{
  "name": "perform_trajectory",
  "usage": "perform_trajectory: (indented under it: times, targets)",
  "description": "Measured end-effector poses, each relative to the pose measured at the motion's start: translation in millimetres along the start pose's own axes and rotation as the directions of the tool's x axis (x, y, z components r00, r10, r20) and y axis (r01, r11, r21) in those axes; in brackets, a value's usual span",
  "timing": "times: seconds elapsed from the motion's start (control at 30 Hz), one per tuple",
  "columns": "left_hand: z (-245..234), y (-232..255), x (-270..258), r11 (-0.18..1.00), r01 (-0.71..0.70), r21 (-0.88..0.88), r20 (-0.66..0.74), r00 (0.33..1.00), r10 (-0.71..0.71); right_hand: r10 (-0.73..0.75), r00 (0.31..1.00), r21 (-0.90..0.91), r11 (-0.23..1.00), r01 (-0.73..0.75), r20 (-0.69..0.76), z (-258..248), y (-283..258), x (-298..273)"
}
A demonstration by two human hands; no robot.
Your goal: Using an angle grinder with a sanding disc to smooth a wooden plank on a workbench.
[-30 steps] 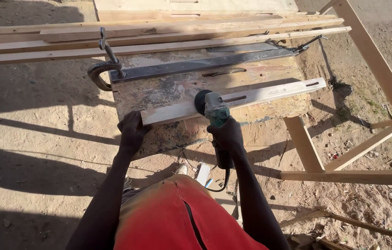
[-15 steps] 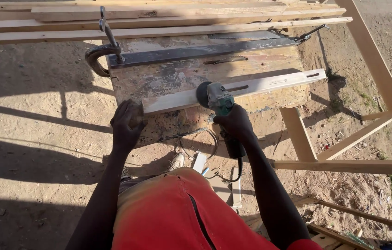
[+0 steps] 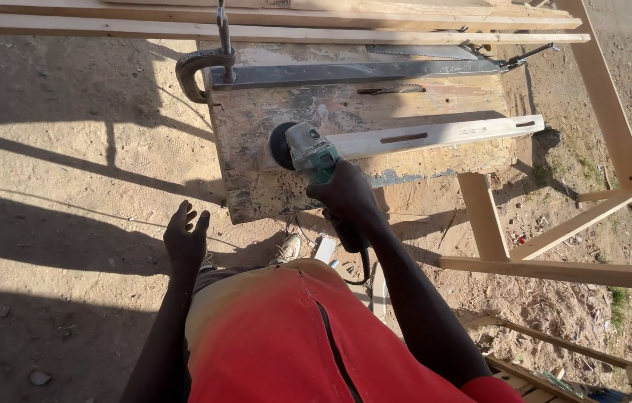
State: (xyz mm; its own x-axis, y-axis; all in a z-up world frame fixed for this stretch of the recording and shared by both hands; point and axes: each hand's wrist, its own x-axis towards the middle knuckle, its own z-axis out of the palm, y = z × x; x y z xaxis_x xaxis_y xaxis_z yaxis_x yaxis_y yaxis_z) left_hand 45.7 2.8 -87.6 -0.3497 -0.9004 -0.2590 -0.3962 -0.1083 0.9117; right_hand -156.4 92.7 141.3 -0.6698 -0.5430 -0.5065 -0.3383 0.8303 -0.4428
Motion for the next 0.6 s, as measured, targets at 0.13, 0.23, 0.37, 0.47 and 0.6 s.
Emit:
perform_trajectory:
  times: [0.13,0.23,0.37,0.47,0.6]
  targets:
    - [-11,-16,14,0.997,0.053,-0.060,-0.009,0.998,-0.054,-0.012,1.000,-0.011,1.000,0.011,-0.012,-2,7,7]
    - [-27,-13,15,0.993,0.085,-0.087,-0.005,0.996,-0.085,0.004,0.999,0.001,1.000,-0.004,-0.051,5,5,7]
    - [-37,-19,15,0.990,0.113,-0.083,0.005,0.994,-0.113,0.031,1.000,-0.016,0.999,-0.031,-0.007,17,-19,-3]
    - [-47,-17,16,0.989,0.124,-0.081,0.030,0.992,-0.122,0.036,0.999,0.006,0.999,-0.036,-0.037,19,-20,1]
    - [-64,-9,15,0.982,0.153,-0.106,0.035,0.988,-0.150,0.098,0.983,0.035,0.995,-0.093,-0.159,1,7,8]
